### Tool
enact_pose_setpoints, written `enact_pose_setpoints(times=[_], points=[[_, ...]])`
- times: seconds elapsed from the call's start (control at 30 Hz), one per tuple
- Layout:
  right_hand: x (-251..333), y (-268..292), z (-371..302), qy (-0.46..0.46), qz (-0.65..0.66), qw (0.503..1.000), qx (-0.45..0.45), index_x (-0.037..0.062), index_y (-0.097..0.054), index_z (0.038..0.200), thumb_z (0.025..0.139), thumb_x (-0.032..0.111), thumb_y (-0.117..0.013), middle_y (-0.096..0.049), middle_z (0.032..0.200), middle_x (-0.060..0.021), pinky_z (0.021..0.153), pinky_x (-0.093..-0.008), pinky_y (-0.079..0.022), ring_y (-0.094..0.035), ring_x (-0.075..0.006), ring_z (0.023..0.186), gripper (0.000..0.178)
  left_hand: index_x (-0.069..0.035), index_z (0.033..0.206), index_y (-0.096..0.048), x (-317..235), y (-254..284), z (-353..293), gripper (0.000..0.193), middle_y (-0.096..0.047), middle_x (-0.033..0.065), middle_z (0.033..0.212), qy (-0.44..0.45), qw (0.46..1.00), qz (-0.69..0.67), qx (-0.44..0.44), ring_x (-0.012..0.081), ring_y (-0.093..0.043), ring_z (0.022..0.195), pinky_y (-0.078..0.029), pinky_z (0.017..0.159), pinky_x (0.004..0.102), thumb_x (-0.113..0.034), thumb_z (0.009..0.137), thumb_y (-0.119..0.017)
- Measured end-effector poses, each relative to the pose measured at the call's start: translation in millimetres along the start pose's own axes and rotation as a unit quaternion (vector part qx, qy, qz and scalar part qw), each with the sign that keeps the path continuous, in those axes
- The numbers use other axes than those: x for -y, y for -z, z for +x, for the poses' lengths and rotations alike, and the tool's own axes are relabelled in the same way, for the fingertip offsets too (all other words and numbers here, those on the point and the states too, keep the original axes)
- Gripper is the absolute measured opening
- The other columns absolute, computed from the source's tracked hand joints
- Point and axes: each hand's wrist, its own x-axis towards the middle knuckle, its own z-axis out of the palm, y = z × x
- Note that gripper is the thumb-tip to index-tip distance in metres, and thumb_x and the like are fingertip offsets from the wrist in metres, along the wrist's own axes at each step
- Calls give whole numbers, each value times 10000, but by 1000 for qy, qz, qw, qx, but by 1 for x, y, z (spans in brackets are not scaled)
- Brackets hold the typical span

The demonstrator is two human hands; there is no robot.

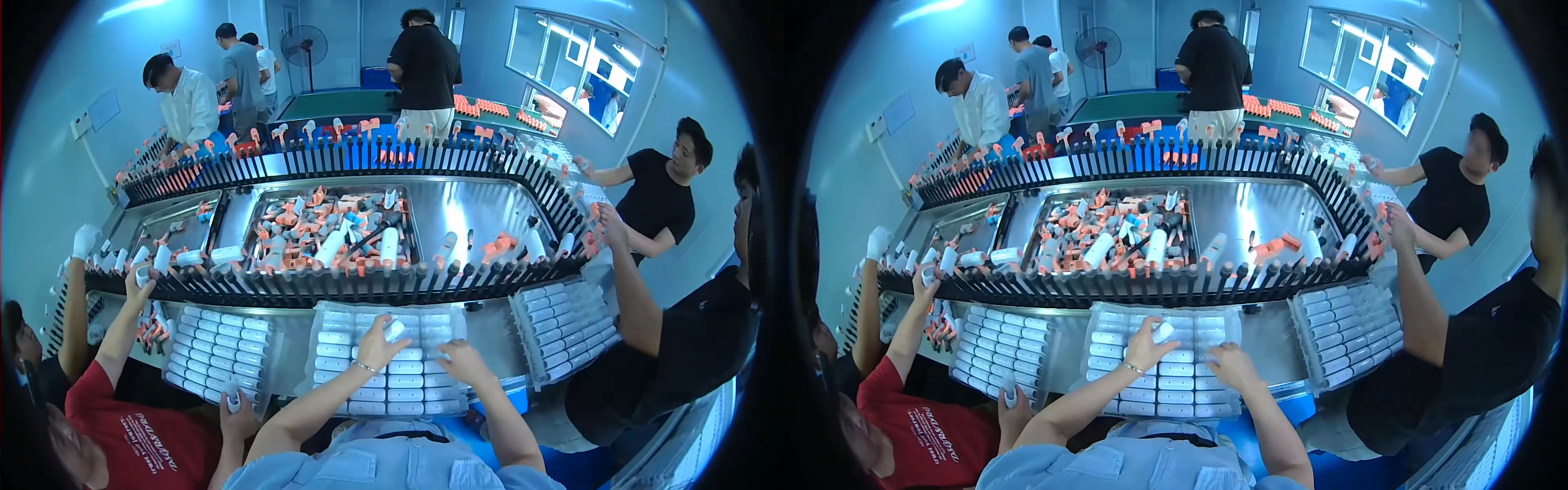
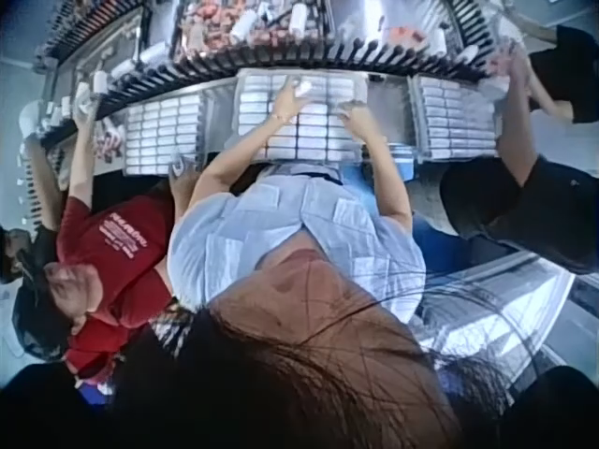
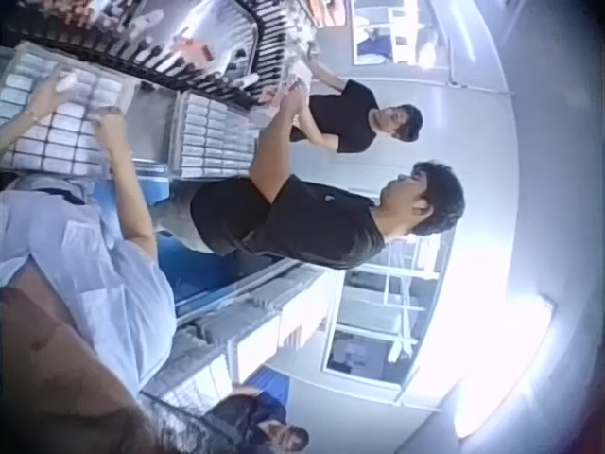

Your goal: Sorting and packing small cylindrical parts into plastic trays on an assembly line.

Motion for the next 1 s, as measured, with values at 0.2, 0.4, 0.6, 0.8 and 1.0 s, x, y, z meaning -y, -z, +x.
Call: enact_pose_setpoints(times=[0.2, 0.4, 0.6, 0.8, 1.0], points=[[-1, -29, 1, -31, -28, 999, -19, 72, -614, 954, 723, 152, -638, -547, 956, -140, 795, -393, -456, -516, -322, 945, 246, -17, 1104, -504, -33, 14, 52, 424, -586, 41, 826, -5, 951, -308, 34, 99, -523, 750, -424, 678, 229, -301, 814, -626], [4, -28, 3, -61, -70, 995, -29, 67, -612, 948, 724, 185, -639, -554, 926, -136, 783, -405, -462, -526, -302, 929, 255, -7, 1027, -516, -82, 47, 74, 350, -614, 104, 825, 104, 866, -467, 147, 143, -600, 630, -478, 568, 231, -334, 905, -482], [2, -29, -11, 33, -60, 997, 19, 96, -606, 893, 700, 225, -646, -542, 945, -100, 745, -428, -477, -520, -275, 950, 236, 1, 1038, -497, -94, 48, 71, 337, -621, 118, 891, 100, 854, -504, 80, 164, -623, 767, -500, 637, 266, -304, 896, -506], [13, -16, -3, 20, -105, 991, 77, 83, -618, 915, 703, 235, -638, -544, 974, -103, 779, -466, -456, -505, -276, 990, 262, -23, 1068, -510, -81, 80, 127, 388, -587, 193, 982, -160, 978, 131, -32, 342, -562, 909, -453, 771, 412, -303, 808, -574], [11, -12, -4, 23, -77, 997, 13, 21, -564, 978, 775, 225, -569, -576, 949, -167, 784, -468, -447, -542, -334, 925, 288, -72, 1051, -540, -67, 81, 160, 415, -627, 174, 919, -26, 943, 308, 125, 322, -614, 828, -478, 728, 436, -384, 779, -566]])
